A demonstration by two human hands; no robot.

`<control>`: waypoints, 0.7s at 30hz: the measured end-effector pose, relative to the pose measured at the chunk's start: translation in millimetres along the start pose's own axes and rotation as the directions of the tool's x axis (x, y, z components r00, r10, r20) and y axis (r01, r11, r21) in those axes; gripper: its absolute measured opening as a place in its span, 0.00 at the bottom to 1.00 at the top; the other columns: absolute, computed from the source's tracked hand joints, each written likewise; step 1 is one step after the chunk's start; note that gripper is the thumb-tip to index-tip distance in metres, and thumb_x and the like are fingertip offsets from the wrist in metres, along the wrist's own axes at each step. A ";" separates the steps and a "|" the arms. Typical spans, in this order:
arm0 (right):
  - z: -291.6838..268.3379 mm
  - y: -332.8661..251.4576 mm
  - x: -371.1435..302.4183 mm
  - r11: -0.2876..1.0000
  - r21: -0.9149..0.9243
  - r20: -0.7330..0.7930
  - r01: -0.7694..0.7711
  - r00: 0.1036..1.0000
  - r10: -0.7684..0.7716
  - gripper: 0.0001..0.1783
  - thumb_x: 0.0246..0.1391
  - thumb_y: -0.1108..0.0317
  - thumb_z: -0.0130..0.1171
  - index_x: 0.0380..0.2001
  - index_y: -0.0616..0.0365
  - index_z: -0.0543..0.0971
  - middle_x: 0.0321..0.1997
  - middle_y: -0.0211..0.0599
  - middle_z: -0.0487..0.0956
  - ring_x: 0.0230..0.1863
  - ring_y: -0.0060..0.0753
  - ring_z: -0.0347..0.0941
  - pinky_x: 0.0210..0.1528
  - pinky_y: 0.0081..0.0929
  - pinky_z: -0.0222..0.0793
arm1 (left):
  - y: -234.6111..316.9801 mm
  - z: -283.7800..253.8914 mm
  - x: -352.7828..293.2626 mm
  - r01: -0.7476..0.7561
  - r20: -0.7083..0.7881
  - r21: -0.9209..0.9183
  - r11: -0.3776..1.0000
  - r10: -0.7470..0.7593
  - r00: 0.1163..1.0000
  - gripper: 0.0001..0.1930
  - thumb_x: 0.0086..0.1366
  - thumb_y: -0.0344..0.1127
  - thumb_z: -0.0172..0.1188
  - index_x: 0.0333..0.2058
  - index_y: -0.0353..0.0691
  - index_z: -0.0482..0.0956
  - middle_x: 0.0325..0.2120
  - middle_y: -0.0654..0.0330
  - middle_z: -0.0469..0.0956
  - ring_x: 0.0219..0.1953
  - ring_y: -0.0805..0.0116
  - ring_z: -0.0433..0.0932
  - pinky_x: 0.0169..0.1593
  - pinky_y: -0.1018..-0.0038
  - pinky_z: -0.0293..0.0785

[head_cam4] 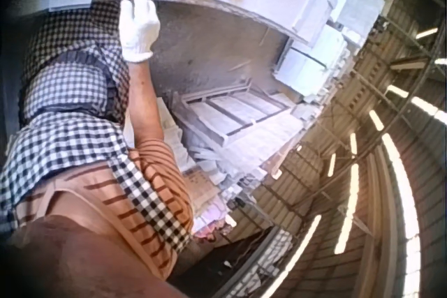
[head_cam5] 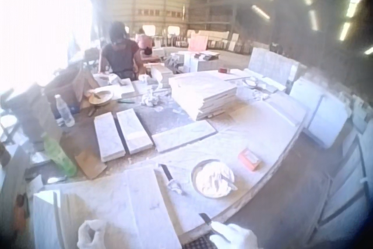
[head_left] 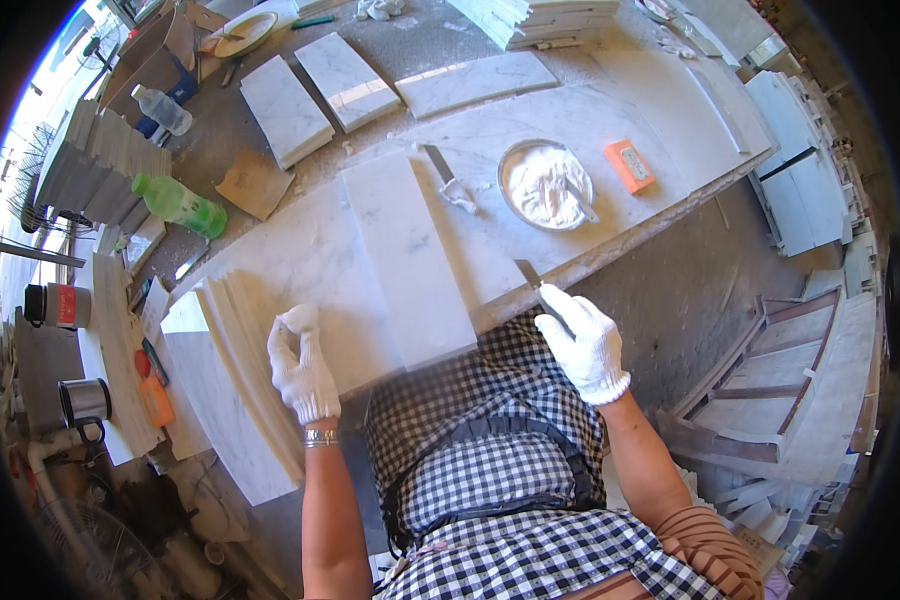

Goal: The person applies a white paste to the edges of rectangular tiles using a small metal spatula. They repeatedly dip the spatula into a small metal bowl, spread the paste along tile edges, and occasionally wipe the surface with a gloved hand.

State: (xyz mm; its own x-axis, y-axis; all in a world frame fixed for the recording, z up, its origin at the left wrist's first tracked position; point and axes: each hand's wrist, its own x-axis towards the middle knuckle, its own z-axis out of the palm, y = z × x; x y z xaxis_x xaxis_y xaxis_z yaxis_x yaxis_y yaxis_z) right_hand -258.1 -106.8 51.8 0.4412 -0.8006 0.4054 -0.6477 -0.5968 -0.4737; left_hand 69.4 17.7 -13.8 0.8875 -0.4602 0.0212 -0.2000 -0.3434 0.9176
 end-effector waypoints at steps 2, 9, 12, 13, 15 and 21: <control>-3.0 7.9 7.9 0.999 -0.002 0.001 -0.042 0.999 0.042 0.22 0.56 0.67 0.71 0.54 0.55 0.84 0.37 0.44 0.85 0.35 0.49 0.83 0.36 0.40 0.79 | 0.0 -5.3 -1.7 0.023 -0.013 0.043 0.999 -0.022 1.000 0.27 0.70 0.27 0.65 0.67 0.34 0.72 0.64 0.48 0.76 0.67 0.57 0.74 0.70 0.61 0.68; 0.6 36.1 33.2 0.994 -0.079 -0.036 -0.080 0.996 0.077 0.21 0.59 0.61 0.67 0.55 0.51 0.83 0.39 0.44 0.84 0.38 0.51 0.82 0.39 0.44 0.78 | -2.8 -12.3 -49.0 -0.122 0.002 0.044 0.992 0.122 0.993 0.33 0.66 0.24 0.66 0.69 0.33 0.67 0.68 0.45 0.71 0.69 0.52 0.71 0.71 0.60 0.66; 6.0 42.0 40.3 0.991 -0.086 -0.024 -0.102 0.995 0.100 0.20 0.60 0.60 0.66 0.55 0.49 0.83 0.38 0.44 0.84 0.38 0.52 0.82 0.40 0.45 0.78 | -3.0 -14.5 -76.9 -0.185 0.161 0.143 0.972 0.162 0.974 0.37 0.62 0.24 0.71 0.69 0.33 0.67 0.68 0.44 0.72 0.70 0.48 0.70 0.71 0.59 0.66; 7.5 43.7 42.2 0.991 -0.080 -0.018 -0.110 0.994 0.108 0.20 0.60 0.60 0.66 0.55 0.49 0.83 0.38 0.44 0.84 0.38 0.52 0.82 0.40 0.45 0.78 | -3.0 -11.4 -83.3 -0.249 0.202 0.149 0.957 0.217 0.955 0.37 0.61 0.24 0.72 0.68 0.33 0.67 0.67 0.45 0.72 0.71 0.47 0.69 0.71 0.59 0.66; 10.1 47.4 45.9 0.990 -0.088 -0.003 -0.110 0.994 0.111 0.20 0.60 0.59 0.65 0.55 0.48 0.83 0.37 0.44 0.84 0.38 0.52 0.82 0.39 0.46 0.78 | -2.0 -4.9 -88.0 -0.405 0.276 0.198 0.893 0.346 0.897 0.38 0.60 0.28 0.74 0.68 0.34 0.68 0.67 0.44 0.72 0.72 0.42 0.66 0.71 0.55 0.66; 16.1 54.4 54.9 0.987 -0.124 0.022 -0.102 0.994 0.105 0.19 0.60 0.59 0.64 0.55 0.47 0.83 0.35 0.44 0.83 0.37 0.52 0.81 0.38 0.47 0.77 | 11.8 17.8 -81.7 -0.566 0.470 0.195 0.801 0.430 0.771 0.43 0.58 0.41 0.78 0.68 0.35 0.66 0.69 0.42 0.68 0.71 0.39 0.66 0.70 0.53 0.68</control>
State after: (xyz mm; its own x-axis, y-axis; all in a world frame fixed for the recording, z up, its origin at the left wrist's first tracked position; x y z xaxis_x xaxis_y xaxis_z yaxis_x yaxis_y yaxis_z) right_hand -259.1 -184.1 35.8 0.3842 -0.8599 0.3362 -0.7609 -0.5011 -0.4122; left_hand -12.8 36.6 -11.8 0.4029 -0.8874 0.2242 -0.7436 -0.1745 0.6455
